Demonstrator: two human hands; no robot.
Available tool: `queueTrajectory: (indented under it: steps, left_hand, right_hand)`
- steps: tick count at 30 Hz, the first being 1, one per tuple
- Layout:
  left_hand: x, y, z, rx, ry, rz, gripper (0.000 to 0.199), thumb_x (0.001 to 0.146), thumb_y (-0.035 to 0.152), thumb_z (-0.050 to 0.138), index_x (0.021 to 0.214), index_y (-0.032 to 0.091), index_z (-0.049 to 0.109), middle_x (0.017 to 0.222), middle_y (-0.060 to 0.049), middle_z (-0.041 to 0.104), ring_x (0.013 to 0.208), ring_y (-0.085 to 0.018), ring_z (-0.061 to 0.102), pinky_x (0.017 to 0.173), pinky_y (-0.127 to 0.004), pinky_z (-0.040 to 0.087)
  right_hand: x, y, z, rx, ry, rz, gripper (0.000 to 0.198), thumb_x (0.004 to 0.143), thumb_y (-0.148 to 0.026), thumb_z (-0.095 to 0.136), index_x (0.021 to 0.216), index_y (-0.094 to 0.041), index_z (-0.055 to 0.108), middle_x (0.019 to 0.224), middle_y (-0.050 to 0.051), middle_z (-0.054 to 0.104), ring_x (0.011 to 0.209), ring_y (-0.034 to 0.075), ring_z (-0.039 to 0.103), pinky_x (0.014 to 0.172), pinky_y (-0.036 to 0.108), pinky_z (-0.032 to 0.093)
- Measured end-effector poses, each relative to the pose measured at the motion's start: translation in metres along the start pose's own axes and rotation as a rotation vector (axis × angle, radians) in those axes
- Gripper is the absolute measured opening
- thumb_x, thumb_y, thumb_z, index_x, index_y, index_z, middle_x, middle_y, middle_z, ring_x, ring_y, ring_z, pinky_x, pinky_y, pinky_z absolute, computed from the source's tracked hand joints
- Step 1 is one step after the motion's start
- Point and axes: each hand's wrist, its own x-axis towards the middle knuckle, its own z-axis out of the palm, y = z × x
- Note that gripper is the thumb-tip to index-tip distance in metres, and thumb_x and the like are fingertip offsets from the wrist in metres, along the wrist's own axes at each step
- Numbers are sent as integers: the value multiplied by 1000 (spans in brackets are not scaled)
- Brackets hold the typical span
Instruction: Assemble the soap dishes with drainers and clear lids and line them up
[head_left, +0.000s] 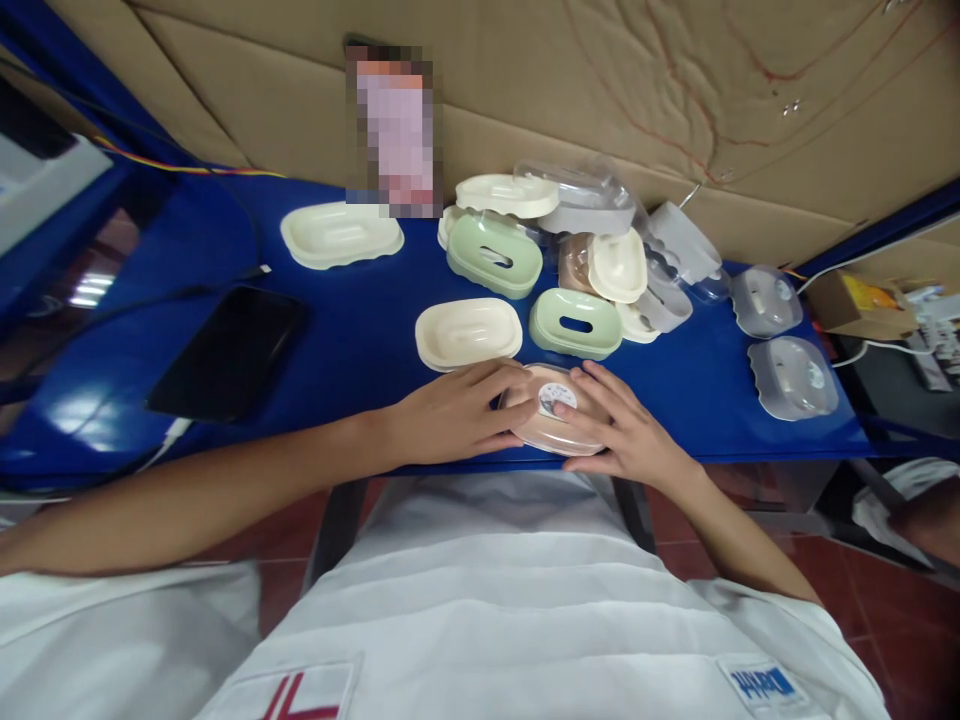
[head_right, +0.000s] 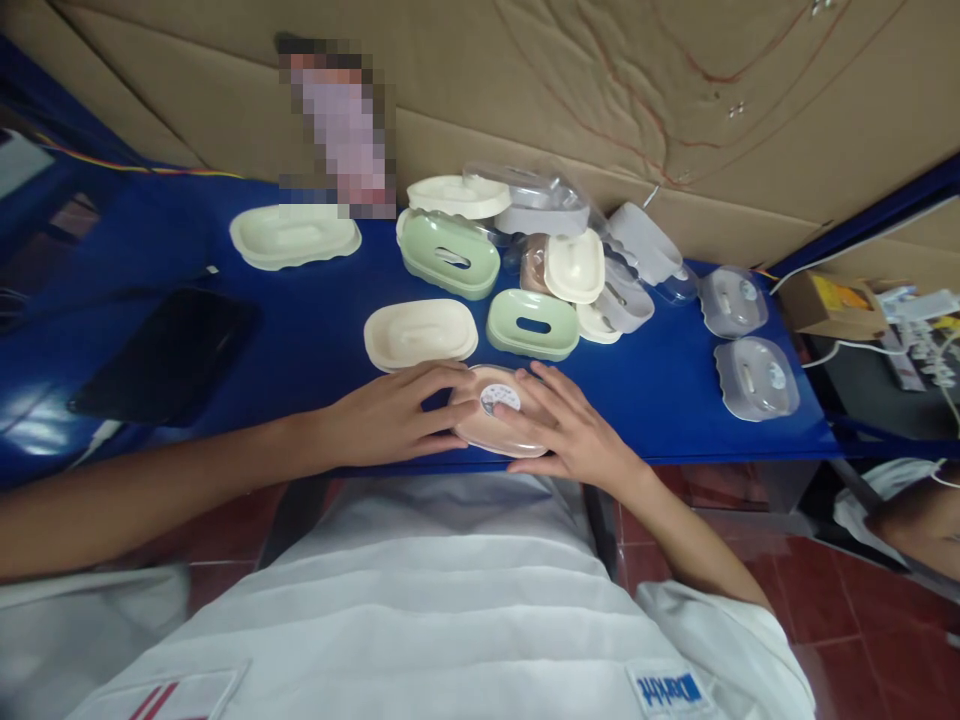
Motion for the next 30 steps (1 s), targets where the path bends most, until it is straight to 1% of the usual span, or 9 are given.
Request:
queueTrajectory:
  steps: [4,11,15,17,19,21,23,27,30]
  left_hand:
    - [0,1,0,1,13,14,33,107,37,66,132,16,67,134,-20,65,132,-34,64,110,-52,62]
    - [5,5,-5,29,6,6,29,109,37,64,130,18,69,132,-18,67,132,-31,63,114,-49,59]
    - [7,5,-18,88,39,18,38,109,44,64,137,19,66,137,-18,67,128,-32,65,109,-49,60]
    - [7,1,-24,147,92,-28,41,108,42,65,142,19,65,141,-19,66,129,-34,65,110,-51,58]
    - [6,-4,-27,209,130,-110,39,107,37,65,141,18,66,141,-20,67,127,-35,66,107,-52,58]
    - [6,-10,-27,256,115,-187,36,106,32,65,139,17,68,140,-20,68,125,-37,67,105,-54,58]
    - [5,-13,-24,280,70,-238,34,106,30,64,137,18,71,141,-20,69,124,-38,68,105,-56,57]
    - [6,-15,-20,291,18,-283,31,106,30,62,132,18,74,140,-19,70,123,-37,68,107,-56,55]
    - [6,-16,-20,306,3,-287,29,107,31,61,129,19,76,140,-18,70,121,-37,68,108,-57,54]
  right_hand:
    - [-5,-5,1,-21,-7,49,100,98,-47,80,178,-41,20,182,10,31,167,39,34,128,63,48]
    - [-8,-9,10,11,22,55,98,99,-44,80,177,-42,21,179,9,37,166,38,36,128,64,49]
    - [-22,-2,-14,-51,89,47,87,98,-45,81,173,-41,36,169,8,52,159,39,47,123,63,54]
    - [-35,13,-43,-192,177,174,75,98,-48,80,166,-41,49,164,9,56,154,39,52,122,62,52]
    - [-48,41,-79,-411,282,453,62,102,-53,72,159,-34,57,163,14,54,153,36,53,123,56,48]
    - [-58,81,-112,-600,319,789,67,108,-58,60,163,-21,52,167,20,49,157,30,48,126,46,42]
    - [-65,128,-136,-681,291,976,69,111,-58,53,163,-14,51,159,24,55,152,27,50,123,39,37]
    - [-75,202,-146,-667,131,1234,64,113,-51,52,159,-6,51,150,29,59,144,26,50,111,39,35]
    - [-85,228,-137,-625,33,1296,69,110,-49,58,160,-4,43,154,31,51,145,27,43,106,40,33]
